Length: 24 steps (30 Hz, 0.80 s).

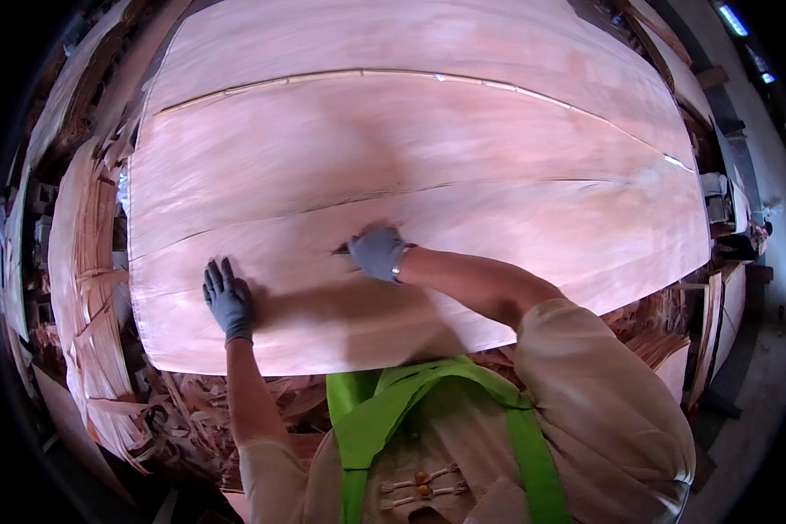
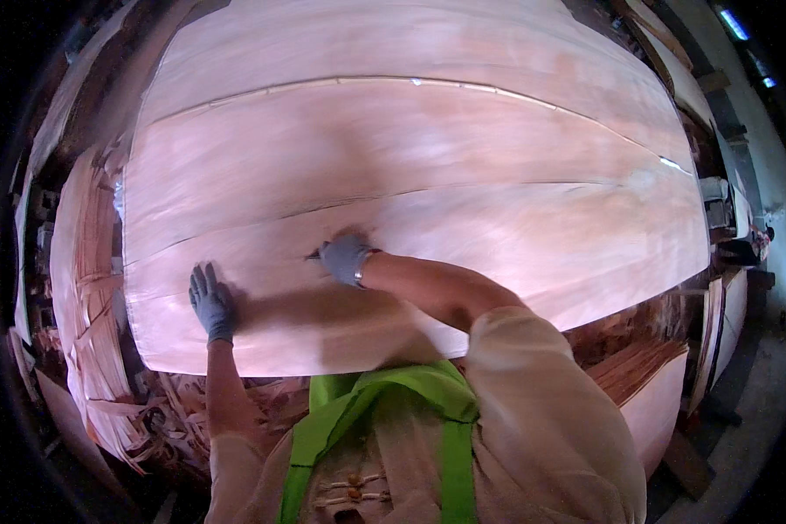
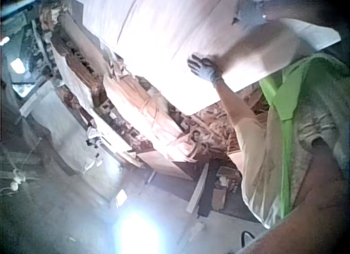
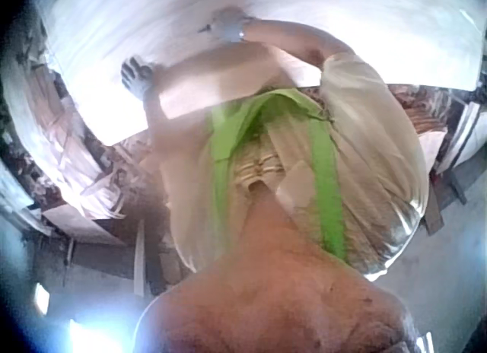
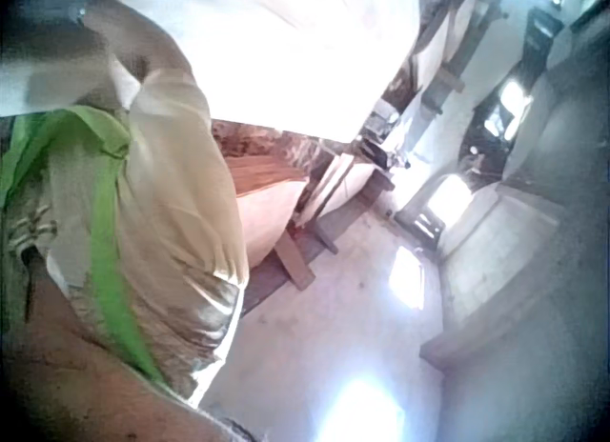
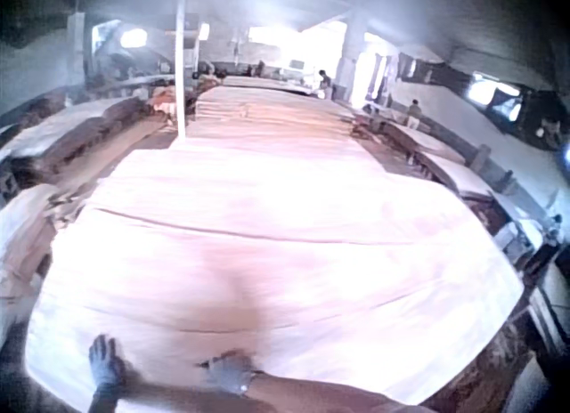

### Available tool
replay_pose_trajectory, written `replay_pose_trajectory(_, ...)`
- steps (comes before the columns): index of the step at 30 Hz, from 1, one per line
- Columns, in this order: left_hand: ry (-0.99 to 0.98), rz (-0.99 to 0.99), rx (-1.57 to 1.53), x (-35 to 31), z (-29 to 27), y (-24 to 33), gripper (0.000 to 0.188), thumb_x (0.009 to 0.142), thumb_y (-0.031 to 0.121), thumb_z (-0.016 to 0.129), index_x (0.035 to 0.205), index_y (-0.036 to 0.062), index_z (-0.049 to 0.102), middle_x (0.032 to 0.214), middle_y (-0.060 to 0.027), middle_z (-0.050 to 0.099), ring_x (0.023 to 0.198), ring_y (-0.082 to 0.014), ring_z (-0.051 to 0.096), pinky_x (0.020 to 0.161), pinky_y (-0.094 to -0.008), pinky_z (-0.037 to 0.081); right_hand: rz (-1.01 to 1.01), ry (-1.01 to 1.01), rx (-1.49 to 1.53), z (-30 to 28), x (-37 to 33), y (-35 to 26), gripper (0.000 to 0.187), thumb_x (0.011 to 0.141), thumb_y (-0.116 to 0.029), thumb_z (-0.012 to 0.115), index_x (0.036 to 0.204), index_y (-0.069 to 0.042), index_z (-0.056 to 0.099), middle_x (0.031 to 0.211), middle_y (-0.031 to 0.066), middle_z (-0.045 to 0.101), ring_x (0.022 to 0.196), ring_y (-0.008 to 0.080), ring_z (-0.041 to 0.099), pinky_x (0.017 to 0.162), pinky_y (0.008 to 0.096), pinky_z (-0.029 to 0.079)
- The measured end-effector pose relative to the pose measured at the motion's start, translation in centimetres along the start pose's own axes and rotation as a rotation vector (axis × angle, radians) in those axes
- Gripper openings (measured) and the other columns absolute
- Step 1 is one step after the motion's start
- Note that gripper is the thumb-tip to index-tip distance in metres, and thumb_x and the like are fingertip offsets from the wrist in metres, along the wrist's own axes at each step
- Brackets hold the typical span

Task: The person processes sheets of wood veneer by lifting them onto a table, trimming the wood with a knife, and applying tape to the edges. They stack the finished sheets onto piles and walk over wood shavings.

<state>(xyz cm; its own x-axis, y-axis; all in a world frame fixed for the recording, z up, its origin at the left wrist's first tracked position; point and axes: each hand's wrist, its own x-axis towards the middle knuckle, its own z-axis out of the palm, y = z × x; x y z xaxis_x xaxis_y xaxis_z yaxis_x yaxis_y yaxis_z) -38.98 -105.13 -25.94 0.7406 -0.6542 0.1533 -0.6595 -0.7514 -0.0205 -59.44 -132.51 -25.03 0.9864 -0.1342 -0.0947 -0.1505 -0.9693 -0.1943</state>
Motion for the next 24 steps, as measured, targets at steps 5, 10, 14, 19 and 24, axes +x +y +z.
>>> replay_pose_trajectory(5, 0.001, 0.007, 0.016, -0.2, -0.1, 0.4, 0.057, 0.087, 0.029, 0.041, 0.141, 0.0196, 0.028, 0.147, -0.0127, 0.023, 0.134, -0.0320, 0.023, 0.107, -0.0455, 0.019, -0.019, 0.004, 0.083, -6.8, -8.4, 8.5, 0.022, 0.087, -0.017, 0.043, 0.086, -0.004, 0.060, 0.072, 0.0169, 0.062, 0.066, 0.0337, 0.061, 0.059, 0.0454, 0.048)
replay_pose_trajectory(10, 0.012, 0.032, 0.004, -0.1, 0.5, 0.2, 0.054, 0.089, 0.028, 0.038, 0.141, 0.0195, 0.028, 0.147, -0.0136, 0.023, 0.134, -0.0329, 0.023, 0.107, -0.0464, 0.019, 0.261, -0.188, 0.021, -7.9, -15.8, 15.5, 0.029, 0.092, -0.026, 0.043, 0.116, -0.032, 0.056, 0.087, 0.0105, 0.064, 0.077, 0.0276, 0.062, 0.060, 0.0417, 0.050)
replay_pose_trajectory(14, -0.016, 0.014, 0.059, 0.0, 0.7, 0.0, 0.053, 0.090, 0.033, 0.038, 0.141, 0.0200, 0.028, 0.146, -0.0165, 0.023, 0.133, -0.0349, 0.023, 0.106, -0.0479, 0.020, 0.287, -0.121, 0.228, -8.4, -18.8, 19.2, 0.023, 0.090, -0.025, 0.046, 0.107, -0.027, 0.063, 0.086, 0.0108, 0.064, 0.075, 0.0290, 0.061, 0.063, 0.0411, 0.049)
replay_pose_trajectory(19, -0.078, 0.061, 0.061, 1.8, -0.1, 12.5, 0.056, 0.092, 0.034, 0.038, 0.138, 0.0032, 0.028, 0.144, -0.0221, 0.024, 0.135, -0.0365, 0.018, 0.108, -0.0513, 0.012, 0.211, 0.061, 0.063, -1.2, -20.6, 23.3, 0.024, 0.088, -0.018, 0.047, 0.104, -0.022, 0.065, 0.095, 0.0095, 0.064, 0.085, 0.0287, 0.059, 0.071, 0.0414, 0.048)
replay_pose_trajectory(24, 0.022, 0.407, -0.620, -2.5, -4.5, 42.0, 0.058, 0.088, 0.021, 0.043, 0.138, -0.0029, 0.024, 0.143, -0.0228, 0.025, 0.135, -0.0362, 0.019, 0.111, -0.0453, 0.012, 0.235, 0.073, 0.322, -4.6, -19.4, 22.2, 0.032, 0.087, -0.043, 0.046, 0.109, -0.025, 0.063, 0.095, 0.0079, 0.066, 0.090, 0.0269, 0.062, 0.077, 0.0384, 0.046)
